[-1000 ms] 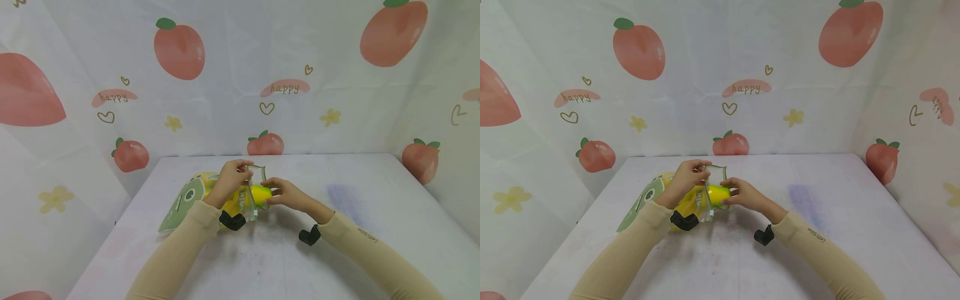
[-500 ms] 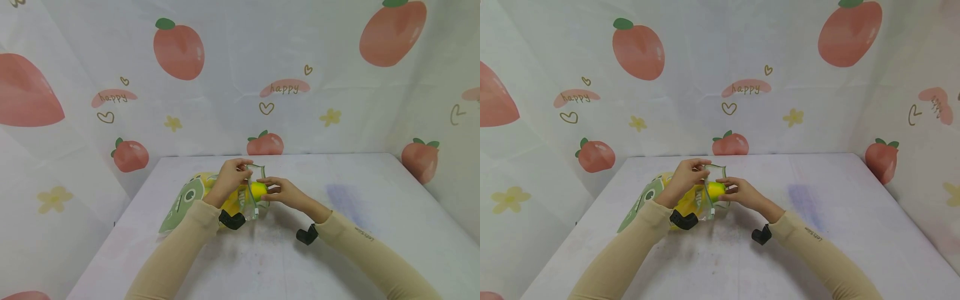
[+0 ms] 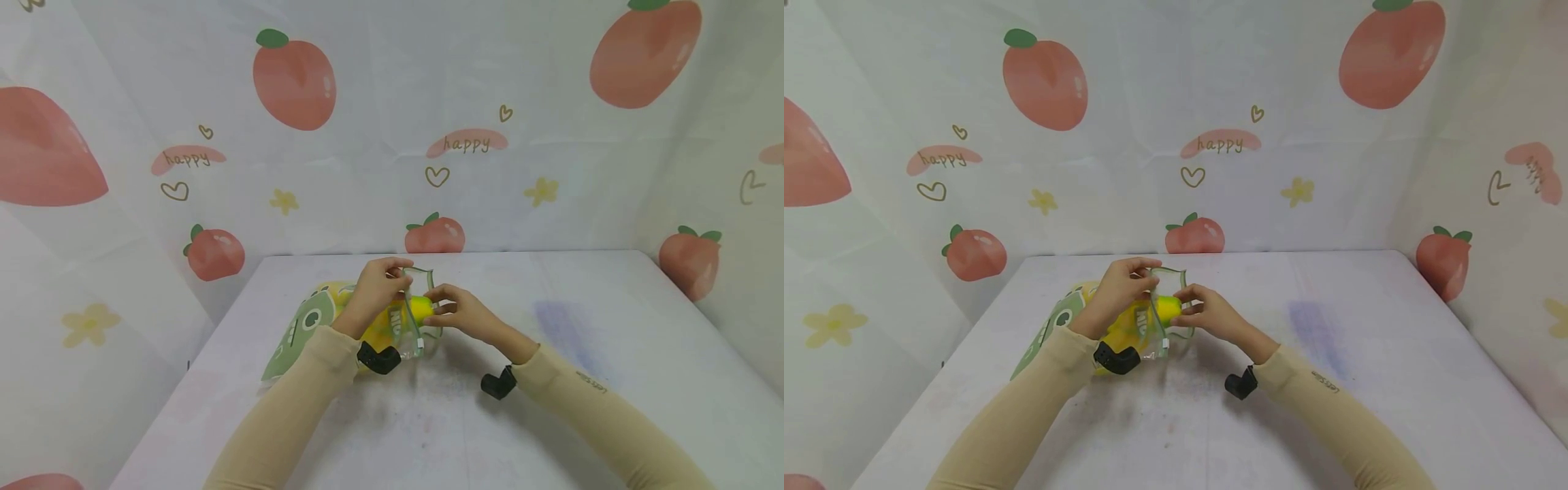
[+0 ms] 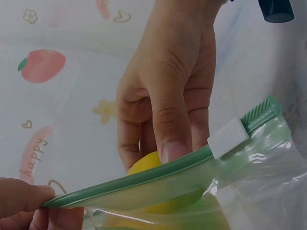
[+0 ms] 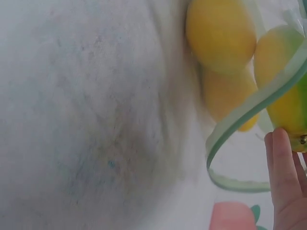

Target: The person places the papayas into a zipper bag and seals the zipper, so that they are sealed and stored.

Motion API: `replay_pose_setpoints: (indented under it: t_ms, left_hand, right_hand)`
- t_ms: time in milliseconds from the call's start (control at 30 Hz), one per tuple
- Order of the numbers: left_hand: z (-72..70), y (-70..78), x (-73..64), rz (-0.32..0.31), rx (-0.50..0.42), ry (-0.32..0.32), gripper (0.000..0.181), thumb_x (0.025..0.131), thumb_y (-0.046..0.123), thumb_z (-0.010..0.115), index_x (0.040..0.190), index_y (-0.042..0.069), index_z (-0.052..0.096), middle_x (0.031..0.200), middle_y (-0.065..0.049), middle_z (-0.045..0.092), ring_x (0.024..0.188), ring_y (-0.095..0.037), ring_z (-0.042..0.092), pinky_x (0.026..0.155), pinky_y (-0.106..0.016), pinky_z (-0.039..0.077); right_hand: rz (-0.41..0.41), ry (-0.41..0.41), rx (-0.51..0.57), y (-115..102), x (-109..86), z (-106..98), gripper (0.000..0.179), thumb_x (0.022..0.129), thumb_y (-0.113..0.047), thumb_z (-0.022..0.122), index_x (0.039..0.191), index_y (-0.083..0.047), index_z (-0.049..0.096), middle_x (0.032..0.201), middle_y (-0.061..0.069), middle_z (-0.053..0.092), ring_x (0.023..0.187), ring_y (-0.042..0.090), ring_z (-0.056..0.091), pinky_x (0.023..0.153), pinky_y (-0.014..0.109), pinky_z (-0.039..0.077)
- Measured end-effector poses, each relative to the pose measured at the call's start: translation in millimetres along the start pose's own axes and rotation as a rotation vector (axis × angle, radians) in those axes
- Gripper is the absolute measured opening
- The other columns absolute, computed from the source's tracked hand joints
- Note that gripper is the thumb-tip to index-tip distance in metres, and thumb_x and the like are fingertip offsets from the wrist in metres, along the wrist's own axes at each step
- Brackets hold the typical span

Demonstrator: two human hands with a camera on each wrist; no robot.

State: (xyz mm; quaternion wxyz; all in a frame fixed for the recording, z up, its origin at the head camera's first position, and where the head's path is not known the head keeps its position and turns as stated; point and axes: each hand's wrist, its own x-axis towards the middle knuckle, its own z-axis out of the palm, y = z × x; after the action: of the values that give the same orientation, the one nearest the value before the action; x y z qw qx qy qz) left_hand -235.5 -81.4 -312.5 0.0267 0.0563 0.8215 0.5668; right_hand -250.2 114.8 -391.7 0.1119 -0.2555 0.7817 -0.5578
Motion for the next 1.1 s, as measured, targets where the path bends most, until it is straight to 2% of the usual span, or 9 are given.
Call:
replay_pose_setpoints:
  t_ms: [467,1100]
  left_hand:
    - [1.2,-0.5,0.7,0.012,0.014,-0.002,0.031,0.091,0.003,0.064,0.122,0.005,0.066,0.084,-0.004,0.050,0.074,-0.016,0.054,0.073,-0.031,0.060]
    - [2.2,1.0,0.0,0.013,0.037,-0.012,0.032,0.091,0.004,0.063,0.123,0.005,0.065,0.086,-0.006,0.052,0.078,-0.019,0.056,0.076,-0.033,0.060]
  right_hand:
    - [0.027,0.041,-0.118,16,-9.3,-21,0.047,0.084,-0.015,0.076,0.123,0.001,0.056,0.123,0.021,0.057,0.106,0.036,0.064,0.086,0.039,0.058]
    - [0.037,0.011,-0.120,18,0.0,-15,0.045,0.085,-0.015,0.074,0.123,0.003,0.057,0.123,0.022,0.059,0.103,0.034,0.066,0.087,0.040,0.057]
